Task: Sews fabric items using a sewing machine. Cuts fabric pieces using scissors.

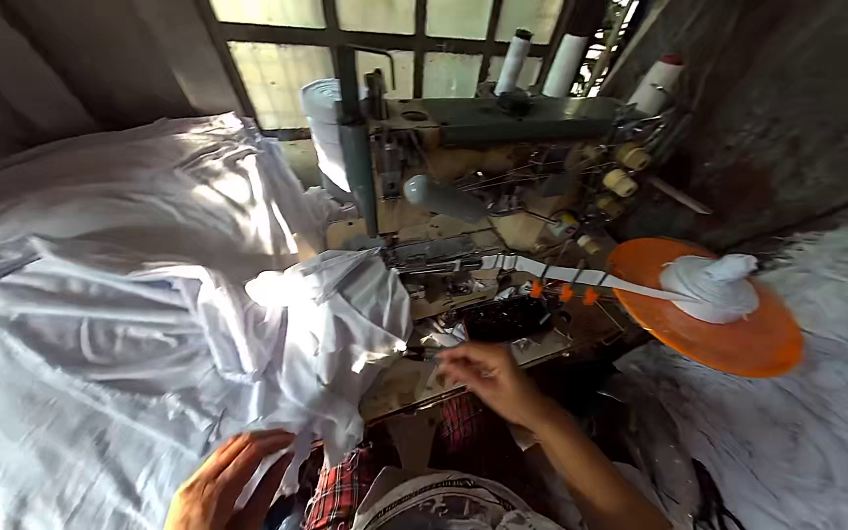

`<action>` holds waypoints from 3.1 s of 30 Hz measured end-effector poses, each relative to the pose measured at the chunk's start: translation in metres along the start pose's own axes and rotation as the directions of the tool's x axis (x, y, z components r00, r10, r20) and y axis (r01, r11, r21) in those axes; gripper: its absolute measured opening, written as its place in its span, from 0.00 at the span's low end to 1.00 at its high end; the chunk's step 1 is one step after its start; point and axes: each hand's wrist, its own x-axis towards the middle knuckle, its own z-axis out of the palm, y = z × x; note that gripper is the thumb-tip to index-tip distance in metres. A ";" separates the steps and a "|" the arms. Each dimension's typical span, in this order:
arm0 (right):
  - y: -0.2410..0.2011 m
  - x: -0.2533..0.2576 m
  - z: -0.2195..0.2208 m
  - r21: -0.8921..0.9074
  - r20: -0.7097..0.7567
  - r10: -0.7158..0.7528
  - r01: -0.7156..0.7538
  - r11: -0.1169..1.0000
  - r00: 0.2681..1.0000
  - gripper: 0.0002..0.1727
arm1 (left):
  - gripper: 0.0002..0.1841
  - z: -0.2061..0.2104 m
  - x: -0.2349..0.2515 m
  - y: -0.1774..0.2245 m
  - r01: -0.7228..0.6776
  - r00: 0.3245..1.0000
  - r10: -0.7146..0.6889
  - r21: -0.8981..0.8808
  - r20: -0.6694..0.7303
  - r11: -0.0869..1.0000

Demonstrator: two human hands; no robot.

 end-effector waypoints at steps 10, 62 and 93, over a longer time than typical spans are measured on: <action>-0.010 -0.014 -0.079 -0.240 -0.474 -0.195 0.087 0.967 0.859 0.11 | 0.20 0.065 0.158 -0.027 -0.360 0.898 0.414 0.295 -0.145 0.885; -0.058 0.092 -0.165 -0.945 -0.324 -0.491 -0.256 0.202 0.808 0.14 | 0.14 0.056 0.099 -0.055 -0.406 0.840 0.473 0.270 -0.267 0.873; -0.063 0.075 -0.163 -0.934 -0.345 -0.594 -0.205 0.293 0.727 0.15 | 0.13 0.060 0.097 -0.061 -0.386 0.841 0.456 0.268 -0.292 0.883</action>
